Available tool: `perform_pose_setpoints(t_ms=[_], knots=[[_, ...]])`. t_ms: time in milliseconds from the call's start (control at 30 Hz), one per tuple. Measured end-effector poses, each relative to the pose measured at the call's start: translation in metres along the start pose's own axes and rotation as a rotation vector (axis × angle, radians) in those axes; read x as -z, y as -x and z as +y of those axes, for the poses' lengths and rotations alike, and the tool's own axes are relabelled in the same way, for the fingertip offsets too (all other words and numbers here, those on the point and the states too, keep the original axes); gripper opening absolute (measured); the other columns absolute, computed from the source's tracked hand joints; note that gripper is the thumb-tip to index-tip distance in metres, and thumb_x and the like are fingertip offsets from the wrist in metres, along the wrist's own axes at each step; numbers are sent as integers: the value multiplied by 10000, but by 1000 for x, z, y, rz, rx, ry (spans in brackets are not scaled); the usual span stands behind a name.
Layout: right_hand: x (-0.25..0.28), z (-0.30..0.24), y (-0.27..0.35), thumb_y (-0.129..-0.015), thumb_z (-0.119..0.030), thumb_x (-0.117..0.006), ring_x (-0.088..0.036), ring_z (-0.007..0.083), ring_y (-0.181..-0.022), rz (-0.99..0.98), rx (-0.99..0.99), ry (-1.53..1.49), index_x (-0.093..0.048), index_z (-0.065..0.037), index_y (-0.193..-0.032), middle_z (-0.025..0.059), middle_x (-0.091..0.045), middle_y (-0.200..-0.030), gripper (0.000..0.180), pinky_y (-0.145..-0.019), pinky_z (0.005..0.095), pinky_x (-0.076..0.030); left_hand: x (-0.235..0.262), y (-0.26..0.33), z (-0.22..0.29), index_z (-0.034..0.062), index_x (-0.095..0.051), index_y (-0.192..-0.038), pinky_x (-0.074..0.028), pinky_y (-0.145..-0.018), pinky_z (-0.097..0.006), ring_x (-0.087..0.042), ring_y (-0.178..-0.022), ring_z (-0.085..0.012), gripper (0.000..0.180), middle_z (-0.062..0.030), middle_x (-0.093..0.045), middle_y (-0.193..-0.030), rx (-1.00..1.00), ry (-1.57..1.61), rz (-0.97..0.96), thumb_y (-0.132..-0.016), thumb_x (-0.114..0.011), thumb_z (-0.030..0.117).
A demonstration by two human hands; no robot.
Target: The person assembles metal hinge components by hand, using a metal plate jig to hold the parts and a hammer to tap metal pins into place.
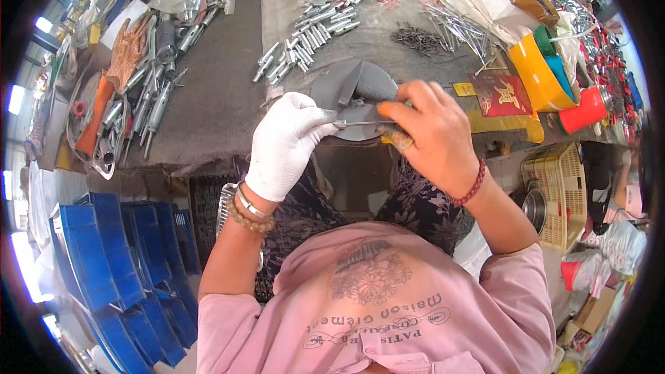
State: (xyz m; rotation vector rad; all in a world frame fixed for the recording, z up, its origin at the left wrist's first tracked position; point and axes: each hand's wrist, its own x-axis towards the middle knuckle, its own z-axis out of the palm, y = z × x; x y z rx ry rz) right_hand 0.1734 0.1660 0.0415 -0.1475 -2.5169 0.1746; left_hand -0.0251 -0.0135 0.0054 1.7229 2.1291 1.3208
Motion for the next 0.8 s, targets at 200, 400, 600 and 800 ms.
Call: perform_pose_setpoints(t_ms=[200,400,600,800], knots=[[3,-33,20,-870,-92,-798,-712,378,-834,-233,-321,-200,-713,-62,-1018,135,-716,-910,173,-741,492,-557,0,4,-4,75,-822,-1104,-551,-841,-381,-674,-943,-293,259,-93,-703,-995,-103,-74,60,-851,-855,117],[-7,-42,27,-951,-35,-735,-530,124,-627,-470,-823,-1000,-713,14,-1199,86,-652,-722,254,-601,342,-455,-32,40,18,49,-776,-1270,-582,-856,-340,-721,-897,-257,344,-132,-757,-1003,260,75,360,-928,-813,49],[-14,-62,33,-957,-20,-730,-494,83,-658,-458,-842,-1029,-697,14,-1206,54,-604,-723,254,-593,316,-436,-38,50,45,33,-511,-1605,-510,-596,-252,-616,-652,-72,598,-60,-794,-972,740,644,250,-1040,-704,61],[-22,-83,31,-957,-31,-724,-572,143,-651,-459,-758,-938,-707,-14,-1214,114,-700,-765,258,-627,332,-491,-35,64,38,54,-370,-1692,-502,-644,-212,-606,-735,-63,692,-115,-790,-1098,661,748,237,-1079,-679,130]])
